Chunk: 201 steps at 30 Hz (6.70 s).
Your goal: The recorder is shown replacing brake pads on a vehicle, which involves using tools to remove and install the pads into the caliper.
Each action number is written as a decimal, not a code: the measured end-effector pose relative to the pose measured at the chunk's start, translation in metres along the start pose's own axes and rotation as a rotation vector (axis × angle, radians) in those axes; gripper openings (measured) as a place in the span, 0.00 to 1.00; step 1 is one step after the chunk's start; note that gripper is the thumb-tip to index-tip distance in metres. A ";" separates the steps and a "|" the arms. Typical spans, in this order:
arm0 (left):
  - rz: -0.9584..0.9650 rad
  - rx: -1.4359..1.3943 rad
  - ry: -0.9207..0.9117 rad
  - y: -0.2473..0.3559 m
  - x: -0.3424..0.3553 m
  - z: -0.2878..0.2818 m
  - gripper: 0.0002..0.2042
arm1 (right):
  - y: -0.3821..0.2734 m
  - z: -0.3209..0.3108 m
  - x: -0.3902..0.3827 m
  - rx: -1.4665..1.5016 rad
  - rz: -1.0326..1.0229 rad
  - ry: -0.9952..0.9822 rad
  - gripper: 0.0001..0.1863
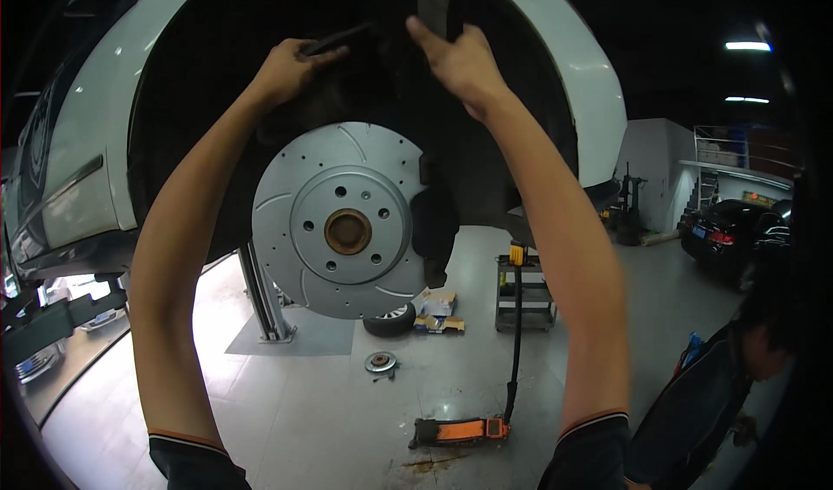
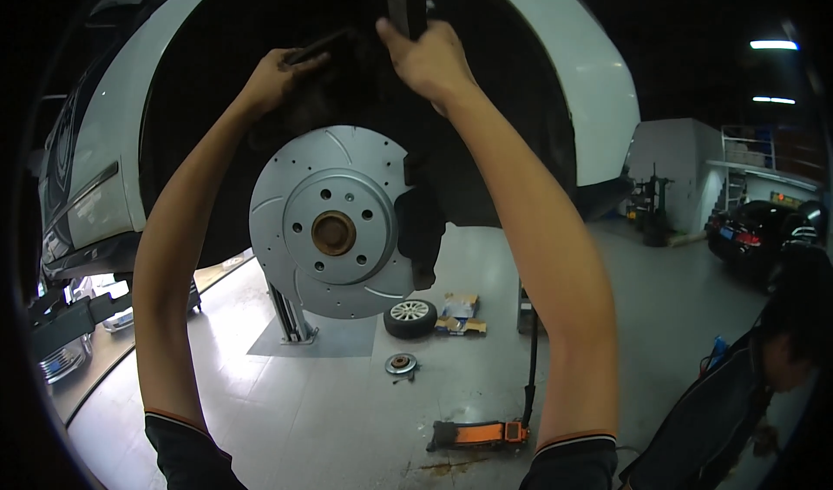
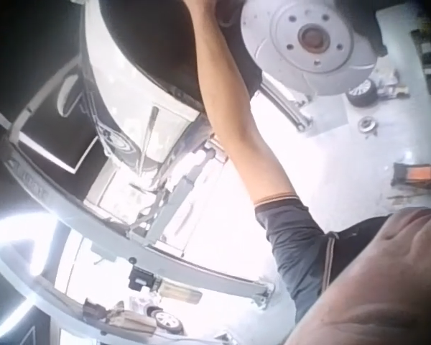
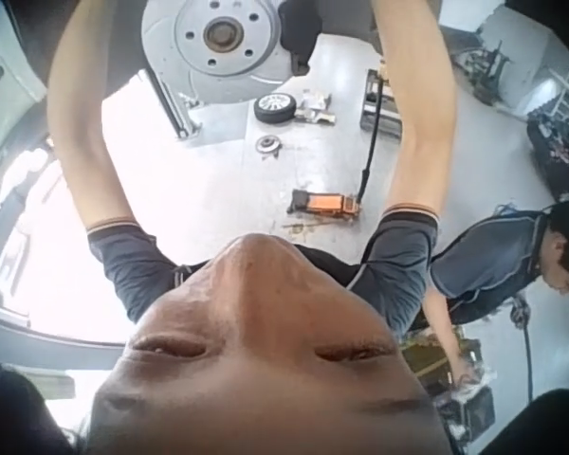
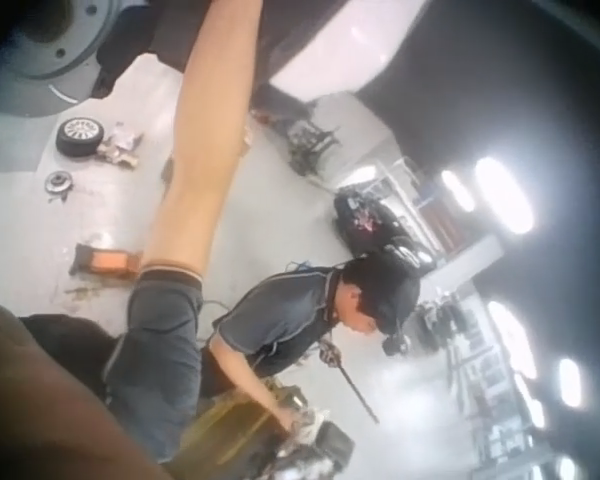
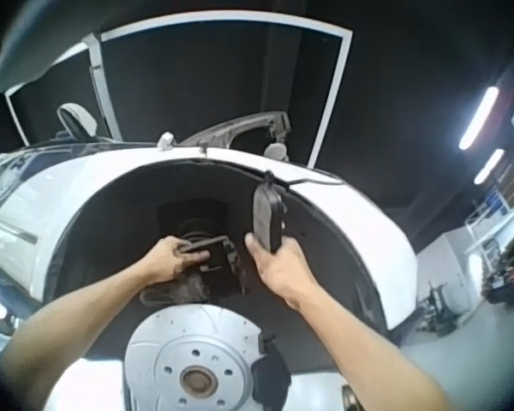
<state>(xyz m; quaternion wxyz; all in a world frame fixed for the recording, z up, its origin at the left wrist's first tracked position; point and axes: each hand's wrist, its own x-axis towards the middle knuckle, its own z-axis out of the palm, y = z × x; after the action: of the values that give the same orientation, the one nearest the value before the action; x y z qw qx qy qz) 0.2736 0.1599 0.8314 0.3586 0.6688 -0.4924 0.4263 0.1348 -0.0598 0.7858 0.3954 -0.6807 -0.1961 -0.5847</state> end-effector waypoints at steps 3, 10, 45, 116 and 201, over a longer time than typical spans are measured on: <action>-0.129 -0.077 -0.049 -0.002 0.003 -0.002 0.24 | 0.009 -0.012 -0.017 0.016 0.086 -0.158 0.32; -0.127 -0.052 -0.109 -0.002 0.007 -0.008 0.24 | 0.018 -0.019 -0.041 0.171 0.074 -0.539 0.25; -0.197 -0.127 -0.223 0.000 0.014 -0.013 0.28 | -0.006 -0.002 -0.022 -0.765 -0.640 -0.102 0.18; -0.301 -0.529 -0.025 -0.027 0.025 -0.007 0.17 | 0.006 0.076 -0.010 -1.275 -1.118 -0.229 0.27; -0.008 -0.381 0.304 -0.032 -0.020 -0.008 0.27 | 0.064 0.099 -0.005 -0.069 -0.979 0.048 0.16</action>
<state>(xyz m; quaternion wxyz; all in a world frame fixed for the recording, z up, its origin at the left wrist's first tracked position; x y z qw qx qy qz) 0.2995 0.1826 0.8142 0.5499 0.5192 -0.5016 0.4201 0.2438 -0.0222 0.7612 0.0557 -0.5076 -0.4644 -0.7236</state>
